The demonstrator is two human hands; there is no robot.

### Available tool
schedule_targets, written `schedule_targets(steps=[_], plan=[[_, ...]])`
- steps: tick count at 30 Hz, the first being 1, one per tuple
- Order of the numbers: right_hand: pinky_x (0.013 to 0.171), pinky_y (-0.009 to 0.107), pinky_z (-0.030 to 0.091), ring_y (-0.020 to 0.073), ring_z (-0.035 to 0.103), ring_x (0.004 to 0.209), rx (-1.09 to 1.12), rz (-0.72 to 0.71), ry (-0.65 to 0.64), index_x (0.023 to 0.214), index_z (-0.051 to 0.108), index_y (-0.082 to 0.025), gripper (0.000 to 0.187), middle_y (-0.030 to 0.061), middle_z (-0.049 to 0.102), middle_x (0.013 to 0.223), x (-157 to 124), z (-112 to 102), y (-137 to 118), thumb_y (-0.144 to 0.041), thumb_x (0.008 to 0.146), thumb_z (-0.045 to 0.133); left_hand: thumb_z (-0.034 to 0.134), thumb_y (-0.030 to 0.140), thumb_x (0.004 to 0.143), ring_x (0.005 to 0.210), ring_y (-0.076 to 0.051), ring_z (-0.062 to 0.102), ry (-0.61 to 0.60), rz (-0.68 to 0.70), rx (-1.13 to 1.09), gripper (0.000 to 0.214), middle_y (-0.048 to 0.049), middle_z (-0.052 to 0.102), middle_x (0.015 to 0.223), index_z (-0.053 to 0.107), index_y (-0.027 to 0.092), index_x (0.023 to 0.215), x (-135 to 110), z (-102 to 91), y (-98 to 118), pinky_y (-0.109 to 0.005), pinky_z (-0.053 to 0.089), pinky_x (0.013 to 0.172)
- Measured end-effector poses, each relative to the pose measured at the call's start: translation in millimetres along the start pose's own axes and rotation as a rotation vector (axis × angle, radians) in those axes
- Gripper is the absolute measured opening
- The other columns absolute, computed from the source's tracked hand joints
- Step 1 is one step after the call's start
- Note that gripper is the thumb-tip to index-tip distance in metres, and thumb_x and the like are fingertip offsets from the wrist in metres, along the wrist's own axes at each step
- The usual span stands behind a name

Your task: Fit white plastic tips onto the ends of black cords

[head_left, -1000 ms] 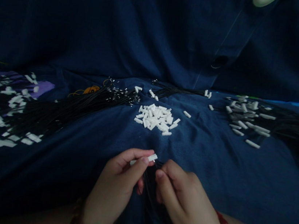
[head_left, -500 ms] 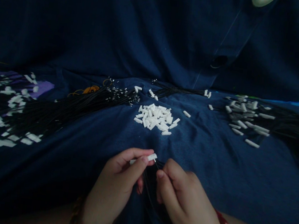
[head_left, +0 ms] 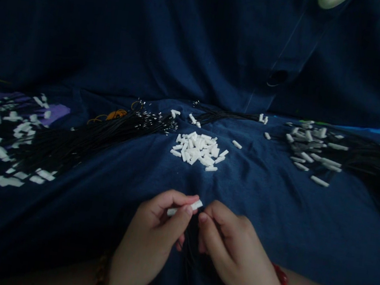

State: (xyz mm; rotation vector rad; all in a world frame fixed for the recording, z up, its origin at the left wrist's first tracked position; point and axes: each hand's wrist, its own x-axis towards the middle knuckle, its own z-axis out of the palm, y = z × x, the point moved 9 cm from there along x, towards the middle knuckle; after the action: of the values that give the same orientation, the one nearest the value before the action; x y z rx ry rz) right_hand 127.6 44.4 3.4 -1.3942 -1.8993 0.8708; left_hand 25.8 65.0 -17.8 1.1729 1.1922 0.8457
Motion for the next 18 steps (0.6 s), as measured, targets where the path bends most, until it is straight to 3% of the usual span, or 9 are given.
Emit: schedule_targets(steps=[6,11,14,18], plan=[[0.047,0.02,0.031,0.0079,0.046,0.048,0.02,-0.043,-0.012,0.071,0.046,-0.017,0.023,-0.003,0.05,0.056,1,-6,-4,-0.024,0.09,0.034,0.054,0.027,0.078,0.047,-0.006,0.046,-0.022,-0.043,-0.036,0.016,0.0051,0.053,0.052,0.062,0.018,0.089,3,-0.2,-1,-0.015,0.039,0.044],[0.052,0.02,0.032,0.0079,0.046,0.052,0.049,-0.124,0.081,0.072,0.049,-0.017,0.02,-0.0032,0.049,0.058,7,-41,-8,-0.024,0.088,0.038,0.053,0.028,0.078,0.047,-0.004,0.044,-0.028,-0.048,-0.081,0.02,0.0001,0.063,0.08,0.061,0.019,0.094,7,-1.2,0,-0.015,0.036,0.042],[0.059,0.021,0.034,0.009,0.047,0.063,0.096,-0.12,0.141,0.083,0.049,-0.016,0.006,-0.0017,0.051,0.069,10,-56,-9,-0.022,0.083,0.047,0.054,0.029,0.078,0.047,-0.004,0.044,-0.062,-0.045,-0.075,0.021,0.0005,0.063,0.075,0.062,0.019,0.094,8,1.9,-2,-0.015,0.036,0.043],[0.063,0.021,0.041,0.0106,0.053,0.069,0.237,-0.085,-0.06,0.09,0.049,-0.015,0.015,0.0003,0.057,0.077,14,-29,-9,-0.02,0.077,0.055,0.056,0.03,0.077,0.048,-0.006,0.045,-0.117,-0.059,-0.048,0.024,0.0033,0.055,0.055,0.062,0.016,0.095,7,6.9,-7,-0.016,0.039,0.045]])
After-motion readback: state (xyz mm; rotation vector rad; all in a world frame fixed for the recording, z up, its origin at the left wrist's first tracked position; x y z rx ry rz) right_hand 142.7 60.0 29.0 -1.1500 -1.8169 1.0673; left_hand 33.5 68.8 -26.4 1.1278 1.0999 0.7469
